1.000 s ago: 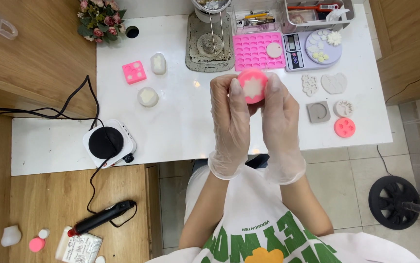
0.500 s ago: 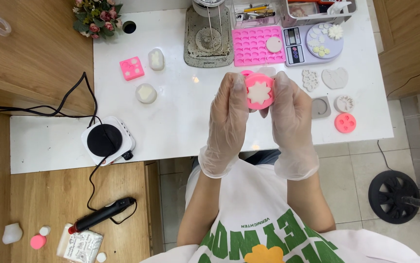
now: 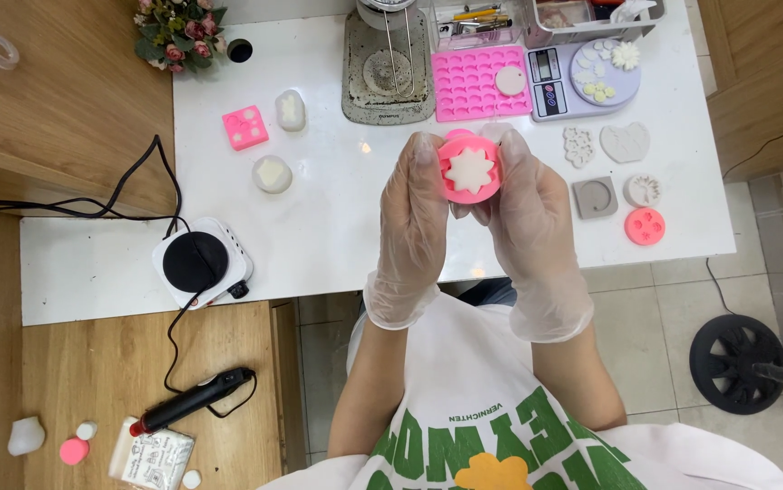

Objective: Remove decorative wax shapes from various silicone molds at a workbench.

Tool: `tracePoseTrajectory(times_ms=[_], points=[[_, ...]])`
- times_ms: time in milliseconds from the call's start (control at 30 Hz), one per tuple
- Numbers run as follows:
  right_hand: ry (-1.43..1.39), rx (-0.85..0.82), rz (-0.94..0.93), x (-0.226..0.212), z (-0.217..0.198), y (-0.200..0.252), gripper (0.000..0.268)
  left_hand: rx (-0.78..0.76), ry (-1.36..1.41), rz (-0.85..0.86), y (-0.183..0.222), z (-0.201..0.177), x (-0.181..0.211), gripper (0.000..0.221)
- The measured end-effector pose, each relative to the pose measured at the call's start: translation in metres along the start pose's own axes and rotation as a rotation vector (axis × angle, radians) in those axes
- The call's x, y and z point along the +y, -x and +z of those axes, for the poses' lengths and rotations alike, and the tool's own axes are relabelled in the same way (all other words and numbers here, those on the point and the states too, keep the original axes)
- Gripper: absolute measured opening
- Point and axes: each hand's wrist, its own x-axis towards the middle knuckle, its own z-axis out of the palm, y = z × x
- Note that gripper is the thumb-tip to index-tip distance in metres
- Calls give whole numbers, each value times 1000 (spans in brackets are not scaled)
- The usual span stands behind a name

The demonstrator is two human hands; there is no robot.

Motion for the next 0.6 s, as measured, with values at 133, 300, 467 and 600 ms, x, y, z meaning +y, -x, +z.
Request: tracePoseTrajectory(times_ms=[133, 300, 467, 600], points=[[-42, -13, 74, 2, -2, 0, 41, 2, -1, 12, 0, -3, 2, 39], [-186, -72, 123, -2, -1, -2, 40, -12, -162, 104, 1, -2, 9, 39], [-290, -88, 208, 9, -17, -2, 42, -15, -220, 172, 0, 2, 22, 38], [-302, -144, 184, 0, -12, 0, 45, 6, -223, 212, 0, 8, 38, 36]])
